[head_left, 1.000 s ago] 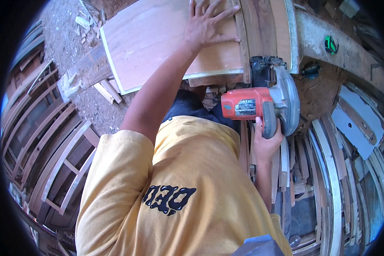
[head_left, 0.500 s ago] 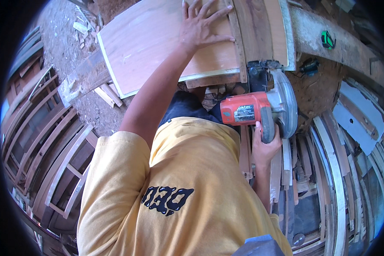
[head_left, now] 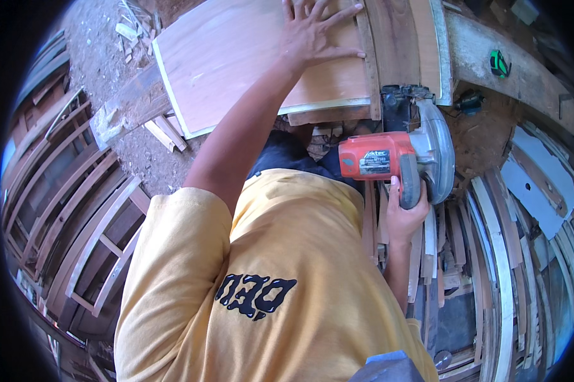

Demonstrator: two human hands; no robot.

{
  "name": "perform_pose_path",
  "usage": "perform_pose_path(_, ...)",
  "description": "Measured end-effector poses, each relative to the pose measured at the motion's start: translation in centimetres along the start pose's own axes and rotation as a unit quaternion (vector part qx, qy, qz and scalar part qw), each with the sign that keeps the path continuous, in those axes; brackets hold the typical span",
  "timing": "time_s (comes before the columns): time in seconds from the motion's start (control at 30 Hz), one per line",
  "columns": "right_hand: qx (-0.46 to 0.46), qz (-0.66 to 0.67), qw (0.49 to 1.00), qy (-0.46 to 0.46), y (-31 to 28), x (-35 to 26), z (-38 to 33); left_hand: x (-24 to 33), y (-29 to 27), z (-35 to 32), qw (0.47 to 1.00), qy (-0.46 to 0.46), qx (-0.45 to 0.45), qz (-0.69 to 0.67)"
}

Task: The person measures wooden panels and frames with a tape measure, marks them, and uses a circular saw to cut a wooden piece while working in a woodworking shop.

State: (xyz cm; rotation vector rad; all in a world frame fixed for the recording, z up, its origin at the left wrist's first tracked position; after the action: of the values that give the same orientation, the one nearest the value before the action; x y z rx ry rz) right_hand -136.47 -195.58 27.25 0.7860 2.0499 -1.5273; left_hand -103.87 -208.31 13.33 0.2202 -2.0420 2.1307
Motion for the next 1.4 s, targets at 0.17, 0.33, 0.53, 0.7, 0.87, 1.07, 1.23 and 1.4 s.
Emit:
perform_pose_path(0.17,-0.006,0.003,1.0,-0.006,-0.1,-0.4,0.2,-0.3,0.2,-0.2,1.0,-0.004,-0.002,-0.002)
perform_pose_path(0.33,-0.013,0.0,1.0,0.02,-0.2,-0.4,0.3,-1.0,1.4,-2.4,0.992,0.074,0.078,-0.066)
perform_pose_path(0.53,-0.029,0.015,0.999,-0.007,-0.2,0.0,0.7,3.7,-0.7,-10.9,0.988,0.086,-0.119,-0.043)
perform_pose_path(0.7,-0.03,0.007,0.999,0.01,-0.4,0.2,0.6,3.9,-0.1,-11.1,0.99,0.074,-0.094,-0.076)
perform_pose_path(0.87,-0.028,0.018,0.999,0.015,0.0,0.1,0.5,4.0,-0.2,-11.3,0.992,0.075,-0.075,-0.073)
perform_pose_path(1.07,-0.038,0.025,0.999,0.027,-0.1,0.0,0.6,4.2,-0.3,-11.0,0.991,0.078,-0.092,-0.055)
perform_pose_path(1.23,-0.041,0.029,0.998,0.032,-0.2,-0.2,0.7,5.7,-2.7,-9.5,0.984,0.088,-0.157,0.018)
perform_pose_path(1.4,-0.048,0.023,0.997,0.052,-0.4,-0.8,0.7,4.8,-0.4,-8.3,0.968,0.181,-0.134,-0.115)
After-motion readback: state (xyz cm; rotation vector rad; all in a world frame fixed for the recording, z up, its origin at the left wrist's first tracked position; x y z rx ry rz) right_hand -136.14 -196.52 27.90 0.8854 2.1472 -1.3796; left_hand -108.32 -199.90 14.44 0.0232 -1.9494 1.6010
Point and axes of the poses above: each hand's wrist, its own z-axis towards the middle knuckle, its own y-axis out of the palm, x = y × z, the point moved 1 cm from there along z, towards the middle knuckle, and after that the axes turned 4 degrees about y, right-handed, at the moved point
